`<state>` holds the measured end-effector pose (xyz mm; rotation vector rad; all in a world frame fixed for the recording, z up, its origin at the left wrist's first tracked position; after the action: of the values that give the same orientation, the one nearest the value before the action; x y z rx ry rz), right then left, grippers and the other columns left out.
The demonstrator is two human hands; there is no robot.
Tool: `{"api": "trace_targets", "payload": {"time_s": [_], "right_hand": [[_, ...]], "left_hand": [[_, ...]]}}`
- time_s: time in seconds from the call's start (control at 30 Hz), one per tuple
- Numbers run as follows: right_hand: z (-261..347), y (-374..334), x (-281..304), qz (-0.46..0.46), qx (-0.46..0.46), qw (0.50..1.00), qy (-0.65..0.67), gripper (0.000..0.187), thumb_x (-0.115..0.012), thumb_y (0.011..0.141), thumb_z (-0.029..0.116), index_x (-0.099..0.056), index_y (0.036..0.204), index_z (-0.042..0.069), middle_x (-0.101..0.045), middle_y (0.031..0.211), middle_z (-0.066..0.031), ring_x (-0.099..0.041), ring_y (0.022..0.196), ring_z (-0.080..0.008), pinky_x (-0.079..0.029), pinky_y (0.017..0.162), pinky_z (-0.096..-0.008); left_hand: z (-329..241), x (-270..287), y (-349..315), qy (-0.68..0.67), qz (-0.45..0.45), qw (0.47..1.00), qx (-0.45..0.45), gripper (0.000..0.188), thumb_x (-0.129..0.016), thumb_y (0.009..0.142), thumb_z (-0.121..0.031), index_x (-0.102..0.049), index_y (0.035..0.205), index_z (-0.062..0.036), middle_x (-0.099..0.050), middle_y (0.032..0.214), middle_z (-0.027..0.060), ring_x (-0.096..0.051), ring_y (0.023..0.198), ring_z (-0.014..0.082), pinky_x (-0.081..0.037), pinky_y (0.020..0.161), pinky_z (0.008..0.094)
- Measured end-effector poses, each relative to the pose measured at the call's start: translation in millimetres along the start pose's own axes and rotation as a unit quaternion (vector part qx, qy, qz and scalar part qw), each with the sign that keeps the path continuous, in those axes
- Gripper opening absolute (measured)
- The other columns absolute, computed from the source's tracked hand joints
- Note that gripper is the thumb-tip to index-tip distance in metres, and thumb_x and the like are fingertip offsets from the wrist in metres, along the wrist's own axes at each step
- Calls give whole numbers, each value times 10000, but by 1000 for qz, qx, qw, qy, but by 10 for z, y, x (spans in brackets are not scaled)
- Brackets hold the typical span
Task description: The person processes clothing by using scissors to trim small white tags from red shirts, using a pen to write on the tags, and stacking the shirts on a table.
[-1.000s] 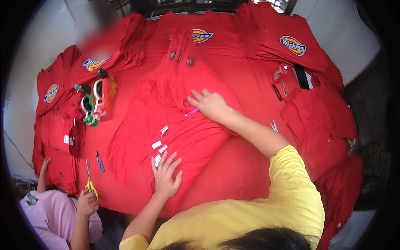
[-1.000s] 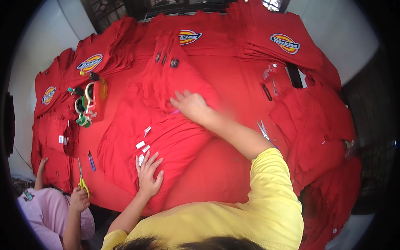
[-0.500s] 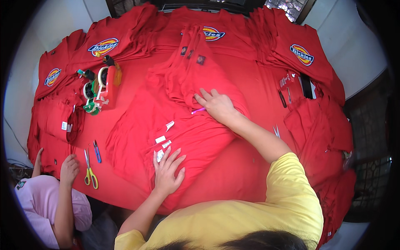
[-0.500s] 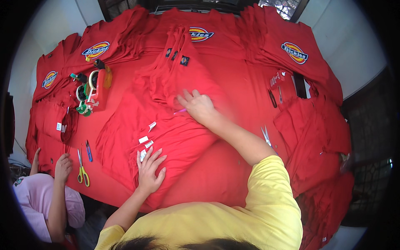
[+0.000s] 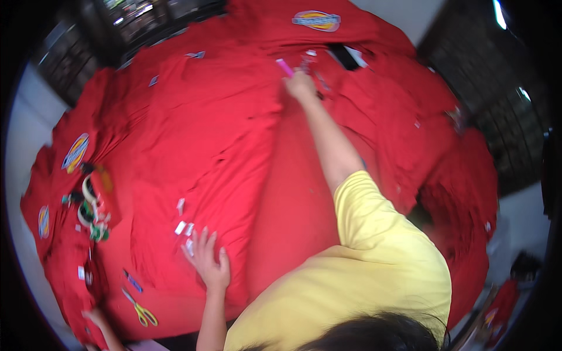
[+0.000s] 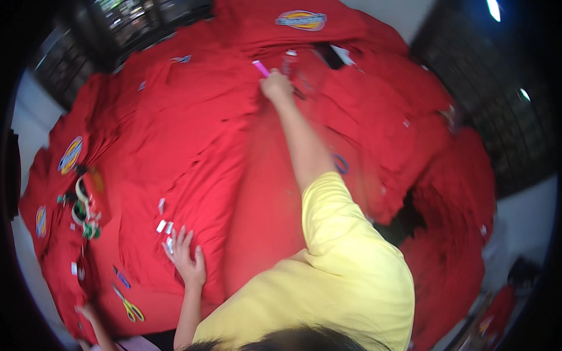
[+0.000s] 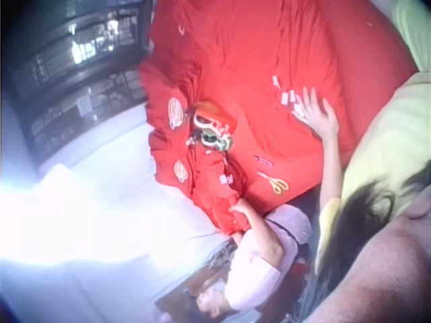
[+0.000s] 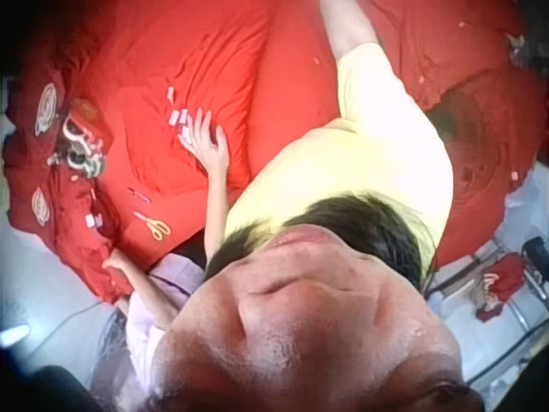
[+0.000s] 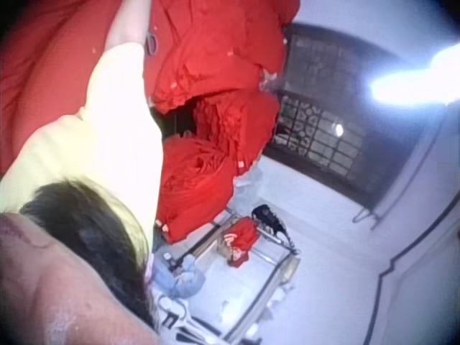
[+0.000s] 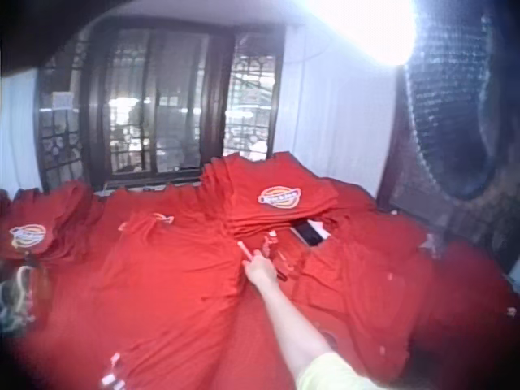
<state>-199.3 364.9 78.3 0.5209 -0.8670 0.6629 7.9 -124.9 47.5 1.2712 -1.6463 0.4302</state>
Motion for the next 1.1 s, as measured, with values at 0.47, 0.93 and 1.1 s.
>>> {"api": "trace_targets", "payload": {"time_s": [0.47,0.93,1.1], "right_hand": [[-1052,-3595,522,1,49,985,168,285,-512,863,57,-546,1144,16,-612,1031,-185,-602,929,-381,-500,790,-466],[-1079,-3962,621,-111,104,977,147,248,-530,845,86,-545,1091,63,-599,939,-131,-606,889,-327,-495,747,-451],[-1040,-3960,574,-103,123,979,123,230,-525,823,87,-554,1051,70,-608,945,-116,-612,883,-320,-492,745,-457]], "left_hand": [[-95,36,34,94,150,984,28,472,-566,888,-273,-484,1345,-185,-408,1437,44,-305,1374,274,-125,1100,600],[836,-21,500,-110,-2,989,-97,436,-569,937,-212,-502,1290,35,-530,1298,189,-486,1204,312,-363,1020,389],[1018,-71,526,-151,1,986,-72,412,-561,946,-206,-518,1276,38,-531,1294,185,-495,1189,287,-370,1013,365]]}}
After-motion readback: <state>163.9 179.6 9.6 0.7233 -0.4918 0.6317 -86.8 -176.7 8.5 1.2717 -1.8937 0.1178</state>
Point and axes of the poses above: each hand's wrist, its own y-axis towards the middle knuckle, its own x-axis out of the back of the hand, z = x × y, the point moved 10 cm from there along y, towards the middle knuckle
